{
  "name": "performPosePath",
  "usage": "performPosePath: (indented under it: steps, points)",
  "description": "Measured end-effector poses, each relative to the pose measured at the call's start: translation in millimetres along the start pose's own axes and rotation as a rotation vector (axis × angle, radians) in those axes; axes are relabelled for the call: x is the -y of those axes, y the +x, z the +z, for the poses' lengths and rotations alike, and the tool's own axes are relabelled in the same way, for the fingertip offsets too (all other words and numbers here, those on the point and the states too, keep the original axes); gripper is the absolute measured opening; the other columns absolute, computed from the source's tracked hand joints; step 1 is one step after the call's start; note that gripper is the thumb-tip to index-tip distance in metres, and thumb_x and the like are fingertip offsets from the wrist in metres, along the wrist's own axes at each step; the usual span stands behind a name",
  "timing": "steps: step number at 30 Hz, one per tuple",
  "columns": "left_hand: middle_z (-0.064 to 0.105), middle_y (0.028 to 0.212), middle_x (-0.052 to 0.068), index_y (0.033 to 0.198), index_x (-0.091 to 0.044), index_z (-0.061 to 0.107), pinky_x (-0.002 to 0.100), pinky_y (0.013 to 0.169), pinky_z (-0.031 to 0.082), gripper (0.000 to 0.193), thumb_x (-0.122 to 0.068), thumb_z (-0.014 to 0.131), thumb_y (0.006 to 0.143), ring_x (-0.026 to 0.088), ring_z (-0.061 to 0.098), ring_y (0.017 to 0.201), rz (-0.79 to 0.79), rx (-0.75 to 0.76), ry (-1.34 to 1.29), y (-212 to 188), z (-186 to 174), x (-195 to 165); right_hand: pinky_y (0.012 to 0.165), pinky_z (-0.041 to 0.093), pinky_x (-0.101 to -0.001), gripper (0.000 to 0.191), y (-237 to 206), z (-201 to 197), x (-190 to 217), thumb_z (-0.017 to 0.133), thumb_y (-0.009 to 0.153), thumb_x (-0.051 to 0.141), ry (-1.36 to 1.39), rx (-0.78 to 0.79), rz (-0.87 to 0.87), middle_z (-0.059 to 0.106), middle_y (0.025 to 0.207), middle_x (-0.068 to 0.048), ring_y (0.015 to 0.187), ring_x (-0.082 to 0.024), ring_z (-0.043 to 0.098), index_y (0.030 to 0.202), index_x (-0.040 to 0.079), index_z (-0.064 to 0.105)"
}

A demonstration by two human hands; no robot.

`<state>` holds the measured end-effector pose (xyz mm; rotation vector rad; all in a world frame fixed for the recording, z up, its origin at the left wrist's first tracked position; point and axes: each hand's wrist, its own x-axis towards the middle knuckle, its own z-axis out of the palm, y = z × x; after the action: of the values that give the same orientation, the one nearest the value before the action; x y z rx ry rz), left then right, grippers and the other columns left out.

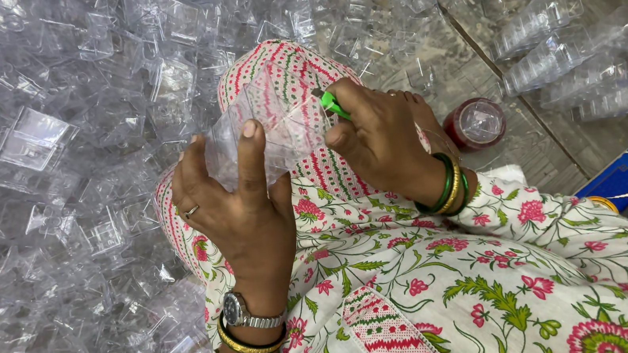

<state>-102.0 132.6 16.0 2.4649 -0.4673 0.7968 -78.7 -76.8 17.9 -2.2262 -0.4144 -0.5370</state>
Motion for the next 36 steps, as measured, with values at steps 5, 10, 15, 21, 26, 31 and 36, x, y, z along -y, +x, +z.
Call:
performPosePath:
  steps: [5, 10, 15, 21, 26, 31, 36]
  points:
    - [0.038, 0.152, 0.024, 0.156, -0.032, 0.042, 0.058, 0.12, 0.033, 0.089, -0.013, 0.09, 0.084, 0.043, 0.037, 0.142, -0.028, -0.001, 0.004, 0, 2, -1, 0.059, 0.036, -0.0402, 0.066, -1, 6, -1, 0.034, 0.108, 0.067, 0.031, -0.01, 0.003, 0.044, 0.07, -0.012, 0.062, -0.027, 0.049, 0.097, 0.003, 0.046]
    - [0.038, 0.153, 0.024, 0.157, -0.032, 0.044, 0.056, 0.121, 0.033, 0.086, -0.013, 0.089, 0.086, 0.042, 0.037, 0.143, -0.039, -0.011, 0.03, -1, 4, -1, 0.057, 0.035, -0.0353, 0.059, -11, 12, -7, 0.042, 0.111, 0.058, 0.14, 0.032, 0.106, 0.04, 0.066, -0.01, 0.056, -0.019, 0.042, 0.089, 0.004, 0.045]
    - [0.042, 0.147, 0.025, 0.158, -0.028, 0.037, 0.057, 0.116, 0.034, 0.094, -0.013, 0.09, 0.083, 0.043, 0.042, 0.137, -0.034, -0.023, 0.012, 1, 7, 0, 0.057, 0.03, -0.0309, 0.06, -16, 13, -16, 0.056, 0.109, 0.057, 0.497, 0.132, 0.153, 0.036, 0.068, -0.002, 0.06, -0.01, 0.033, 0.08, 0.006, 0.043]
    - [0.046, 0.148, 0.024, 0.163, -0.003, -0.002, 0.054, 0.118, 0.039, 0.121, -0.012, 0.092, 0.087, 0.043, 0.051, 0.134, -0.116, -0.1, -0.266, -3, 11, -1, 0.063, 0.039, -0.0144, 0.064, 13, -6, -11, 0.084, 0.092, 0.044, 0.81, 0.005, 0.134, 0.06, 0.119, 0.001, 0.072, 0.001, 0.043, 0.133, 0.007, 0.052]
    - [0.045, 0.151, 0.025, 0.16, -0.002, 0.002, 0.056, 0.117, 0.039, 0.121, -0.021, 0.096, 0.085, 0.043, 0.051, 0.134, -0.074, -0.122, -0.206, -3, 16, 2, 0.063, 0.039, -0.0123, 0.097, 31, -15, 3, 0.092, 0.079, 0.018, 0.789, 0.205, 0.241, 0.062, 0.133, -0.009, 0.07, 0.003, 0.042, 0.157, 0.004, 0.035]
    - [0.043, 0.15, 0.025, 0.16, -0.007, 0.004, 0.057, 0.114, 0.039, 0.122, -0.023, 0.096, 0.083, 0.044, 0.049, 0.136, -0.041, -0.132, -0.219, -3, 16, 6, 0.089, 0.059, -0.0174, 0.087, 33, -8, 10, 0.085, 0.077, 0.009, 0.78, 0.154, 0.339, 0.065, 0.124, -0.011, 0.109, -0.004, 0.067, 0.15, -0.002, 0.04]
    - [0.039, 0.154, 0.026, 0.162, -0.011, 0.003, 0.058, 0.119, 0.039, 0.121, -0.021, 0.097, 0.085, 0.046, 0.045, 0.141, 0.028, -0.132, -0.246, -2, 18, 9, 0.068, 0.048, -0.0177, 0.084, 34, -9, 3, 0.084, 0.083, 0.006, 0.957, 0.08, 0.35, 0.064, 0.129, -0.011, 0.095, -0.007, 0.064, 0.154, -0.004, 0.041]
